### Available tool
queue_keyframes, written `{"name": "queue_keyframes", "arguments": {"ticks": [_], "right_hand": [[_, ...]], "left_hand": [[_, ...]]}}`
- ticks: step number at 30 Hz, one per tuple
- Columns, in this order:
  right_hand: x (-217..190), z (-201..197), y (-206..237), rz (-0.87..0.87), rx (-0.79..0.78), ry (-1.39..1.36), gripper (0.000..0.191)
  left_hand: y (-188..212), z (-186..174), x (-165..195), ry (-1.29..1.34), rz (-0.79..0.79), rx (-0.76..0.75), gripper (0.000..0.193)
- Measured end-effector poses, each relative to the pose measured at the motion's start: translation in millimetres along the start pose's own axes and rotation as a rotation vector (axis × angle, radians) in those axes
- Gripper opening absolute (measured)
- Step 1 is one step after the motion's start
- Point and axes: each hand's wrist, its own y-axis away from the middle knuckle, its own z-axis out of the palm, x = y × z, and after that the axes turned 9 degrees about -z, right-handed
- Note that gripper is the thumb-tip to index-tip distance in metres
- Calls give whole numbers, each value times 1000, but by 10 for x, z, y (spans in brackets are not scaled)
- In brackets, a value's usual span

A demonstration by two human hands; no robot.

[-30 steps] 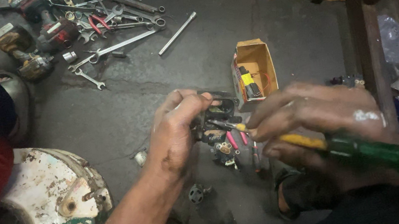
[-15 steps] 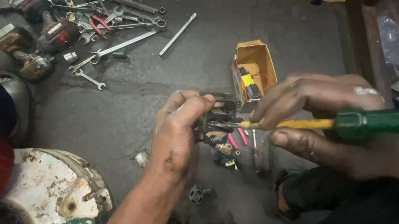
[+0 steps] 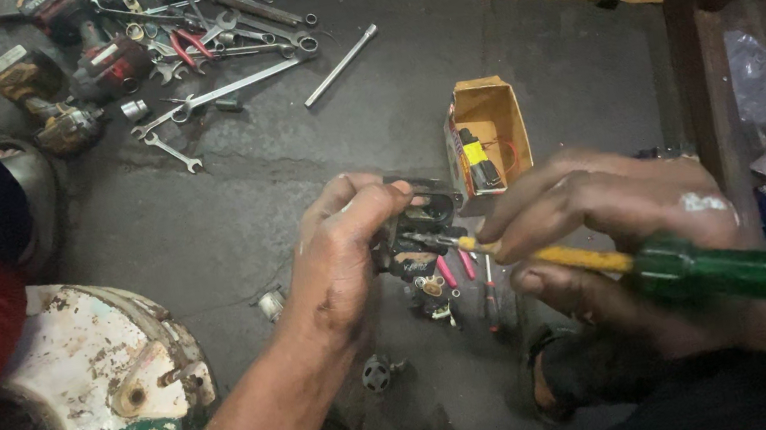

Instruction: The person is repairing a carburetor by using a screwdriver to adjust internal components. They hold the carburetor body in their left hand and use the screwdriver in their right hand to turn screws and manipulate small parts inside the assembly.

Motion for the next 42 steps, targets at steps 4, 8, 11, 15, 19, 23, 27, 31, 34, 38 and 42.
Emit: {"name": "queue_keyframes", "arguments": {"ticks": [4, 8, 11, 15, 19, 23, 27, 31, 34, 38, 42], "right_hand": [[28, 20, 0, -15, -21, 29, 12], [28, 31, 1, -20, -18, 28, 14], [35, 46, -14, -27, -1, -15, 11], [25, -10, -52, 16, 7, 1, 11], [-16, -90, -78, 33, 8, 9, 13], [-21, -82, -78, 4, -1, 67, 12], [-13, -52, -48, 23, -13, 25, 11], [1, -38, -30, 18, -30, 60, 14], [7, -12, -27, 7, -20, 38, 14], [5, -34, -29, 24, -51, 46, 14], [33, -39, -38, 28, -42, 60, 12]], "left_hand": [[-9, -4, 20, -85, -70, 69, 21], [-2, 4, -5, -5, -7, 11, 20], [-2, 0, -15, -22, -18, 30, 19], [5, -10, -20, -14, -5, 3, 15], [8, -18, -21, -54, 25, 6, 14], [1, -8, -23, -5, -17, 0, 13], [14, 3, -17, 11, -17, -6, 15], [27, 16, -12, 11, -24, -3, 15], [25, 17, -8, 7, -46, 0, 16], [20, 7, -5, -2, -40, 1, 16], [24, 2, -11, 27, -18, -13, 15]]}}
